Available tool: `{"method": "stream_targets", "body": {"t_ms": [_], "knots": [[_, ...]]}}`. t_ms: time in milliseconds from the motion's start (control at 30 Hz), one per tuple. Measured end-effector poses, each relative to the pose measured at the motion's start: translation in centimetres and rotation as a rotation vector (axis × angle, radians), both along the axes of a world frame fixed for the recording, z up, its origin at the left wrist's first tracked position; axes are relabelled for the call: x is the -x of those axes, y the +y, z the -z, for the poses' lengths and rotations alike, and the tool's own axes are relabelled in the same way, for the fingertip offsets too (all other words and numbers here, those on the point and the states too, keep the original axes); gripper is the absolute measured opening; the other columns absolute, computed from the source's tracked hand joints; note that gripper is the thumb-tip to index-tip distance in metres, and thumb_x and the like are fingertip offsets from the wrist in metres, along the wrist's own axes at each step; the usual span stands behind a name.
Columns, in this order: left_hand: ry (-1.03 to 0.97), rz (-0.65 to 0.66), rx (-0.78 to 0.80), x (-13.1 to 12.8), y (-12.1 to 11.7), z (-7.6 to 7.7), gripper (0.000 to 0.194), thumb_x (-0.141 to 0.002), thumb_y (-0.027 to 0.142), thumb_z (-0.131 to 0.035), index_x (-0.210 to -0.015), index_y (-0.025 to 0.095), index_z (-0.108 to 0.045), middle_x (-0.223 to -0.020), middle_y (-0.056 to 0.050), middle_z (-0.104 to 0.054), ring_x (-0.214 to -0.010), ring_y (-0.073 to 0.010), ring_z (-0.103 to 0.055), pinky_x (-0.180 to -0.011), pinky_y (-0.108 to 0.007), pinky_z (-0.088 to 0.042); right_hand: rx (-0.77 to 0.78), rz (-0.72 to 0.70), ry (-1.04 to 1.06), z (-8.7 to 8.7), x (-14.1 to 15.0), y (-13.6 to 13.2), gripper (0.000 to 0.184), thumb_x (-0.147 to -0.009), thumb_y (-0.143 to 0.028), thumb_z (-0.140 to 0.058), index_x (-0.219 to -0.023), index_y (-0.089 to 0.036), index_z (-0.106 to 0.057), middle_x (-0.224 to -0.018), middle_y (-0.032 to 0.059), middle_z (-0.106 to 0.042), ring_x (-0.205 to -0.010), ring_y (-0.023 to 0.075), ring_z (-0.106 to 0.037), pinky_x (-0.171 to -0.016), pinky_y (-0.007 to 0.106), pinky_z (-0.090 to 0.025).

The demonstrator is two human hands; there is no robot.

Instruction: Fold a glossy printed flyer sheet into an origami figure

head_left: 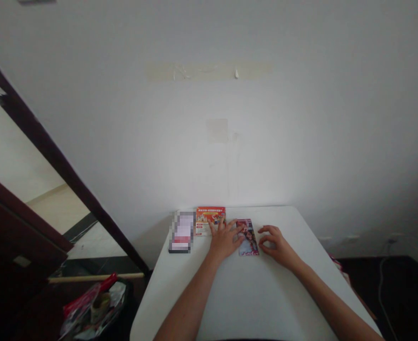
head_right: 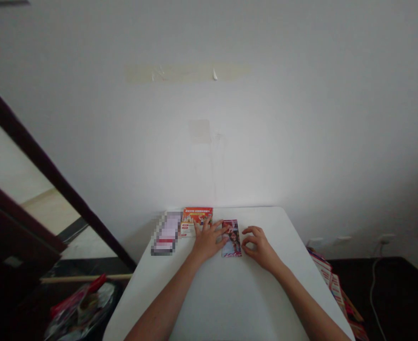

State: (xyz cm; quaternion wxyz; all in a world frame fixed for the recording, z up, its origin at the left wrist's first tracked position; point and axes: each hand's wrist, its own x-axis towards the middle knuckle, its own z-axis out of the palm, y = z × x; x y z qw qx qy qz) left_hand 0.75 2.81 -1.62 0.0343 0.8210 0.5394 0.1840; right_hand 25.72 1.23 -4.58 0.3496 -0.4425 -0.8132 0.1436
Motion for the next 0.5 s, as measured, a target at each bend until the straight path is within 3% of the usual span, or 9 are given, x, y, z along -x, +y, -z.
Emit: {"method": "stream_targets", "body": {"t_ms": [267, 500], "knots": [[-0.024, -0.003, 0.004, -0.1, 0.2, 0.3, 0.042, -0.092, 0.063, -0.045, -0.133, 0.055, -0.052, -0.15, 0.009, -0.049, -0.145, -0.0364, -0.024, -0.108, -0.076, 0.017, -0.088, -0.007, -0.143, -0.1, 1.0, 0.1, 0.006, -0.082, -0.021, -0.065, -0.083, -0.026, -0.069, -0.121, 0.0061, -0.06, -0.126, 0.0273, -0.046, -0.103, 0.048, -0.043], [-0.027, 0.014, -0.021, 0.1, 0.5, 0.8, 0.043, -0.091, 0.062, -0.046, -0.134, 0.057, -0.05, -0.15, 0.01, -0.049, -0.144, -0.0378, -0.025, -0.106, -0.08, 0.015, -0.139, 0.058, -0.206, -0.2, 1.3, 2.1, 0.008, -0.083, -0.022, -0.065, -0.085, -0.026, -0.07, -0.12, 0.0066, -0.061, -0.125, 0.0276, -0.047, -0.099, 0.047, -0.046]]}}
